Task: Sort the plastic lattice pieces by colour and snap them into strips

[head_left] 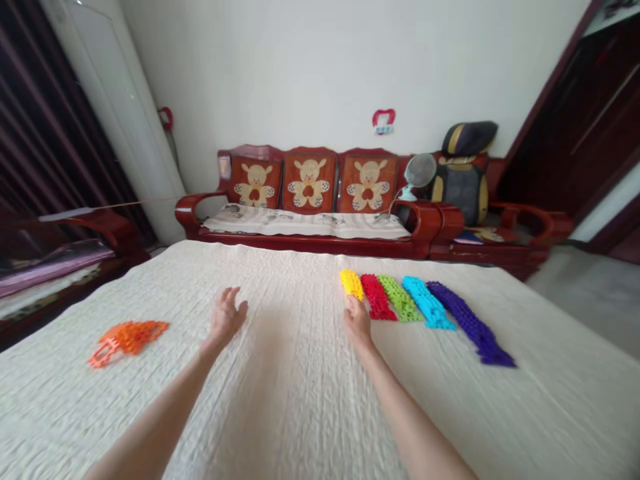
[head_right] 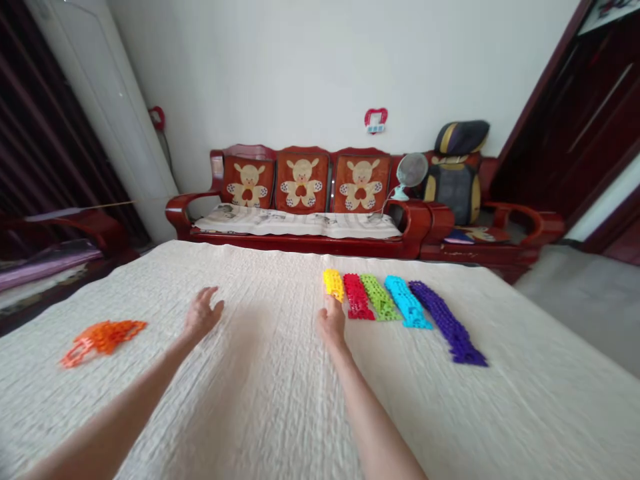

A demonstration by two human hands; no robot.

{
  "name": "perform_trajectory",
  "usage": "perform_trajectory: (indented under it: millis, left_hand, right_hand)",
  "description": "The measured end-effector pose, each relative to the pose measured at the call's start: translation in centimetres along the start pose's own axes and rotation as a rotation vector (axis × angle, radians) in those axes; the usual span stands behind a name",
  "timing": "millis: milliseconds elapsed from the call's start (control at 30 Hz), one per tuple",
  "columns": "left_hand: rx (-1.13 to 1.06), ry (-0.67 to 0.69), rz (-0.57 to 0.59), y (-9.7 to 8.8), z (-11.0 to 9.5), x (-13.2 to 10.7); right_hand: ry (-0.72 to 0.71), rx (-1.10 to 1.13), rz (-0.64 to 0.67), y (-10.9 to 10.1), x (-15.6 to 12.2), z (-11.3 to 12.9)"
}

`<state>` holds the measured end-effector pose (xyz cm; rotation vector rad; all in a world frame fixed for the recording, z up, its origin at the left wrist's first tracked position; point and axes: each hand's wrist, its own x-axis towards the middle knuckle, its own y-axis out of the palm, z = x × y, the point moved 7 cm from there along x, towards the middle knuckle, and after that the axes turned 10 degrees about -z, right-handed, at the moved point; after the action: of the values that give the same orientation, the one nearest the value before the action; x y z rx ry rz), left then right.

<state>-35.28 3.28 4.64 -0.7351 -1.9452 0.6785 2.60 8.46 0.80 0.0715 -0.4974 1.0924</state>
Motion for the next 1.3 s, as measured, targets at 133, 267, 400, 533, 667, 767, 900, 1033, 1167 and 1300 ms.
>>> perform_trajectory:
  millis: [133,267,400,533,667,767,900,1033,1167,1300]
  left_hand:
    - [-0.256,0.114,0.171,6.2,-9.4,0.0]
    - [-0.343,0.150,0.270,11.3,-17.1,0.6]
    - [-0.458,0.102,0.380,15.8,-23.0,2.1]
    - [-0.511,0.118,0.416,19.3,-27.0,3.5]
    - [-0.566,0.086,0.472,22.1,-28.6,3.5]
    - [-0.627,0.071,0.515,23.1,-28.7,2.8]
    - [-0.709,0.062,0.578,22.9,-28.1,1.7]
    - [-0.862,-0.010,0.593,21.7,-27.2,1.0]
    - [-1.028,-0.037,0.570,19.9,-27.0,0.1]
    - [-1.004,0.006,0.672,18.4,-27.4,-1.5]
  right_hand:
    - [-0.277,-0.155,-0.003,0.5,-0.4,0.3]
    - [-0.374,-0.305,-0.028,0.7,-1.3,0.2]
    - [-0.344,-0.411,-0.020,0.8,-1.3,0.2]
    - [-0.299,-0.409,-0.043,0.9,-1.0,-0.5]
    - [-0.284,-0.304,-0.106,1.0,-0.9,-1.6]
    - [-0.260,-0.245,-0.167,0.8,-0.6,-2.0]
    - [-0.216,-0.180,-0.204,0.4,-0.1,-2.0]
    - [-0.182,-0.128,-0.201,0.2,0.0,-1.9]
    - [-0.170,-0.086,-0.196,0.0,0.1,-1.8]
    - [-0.107,-0.051,-0.210,-0.5,0.4,-2.3]
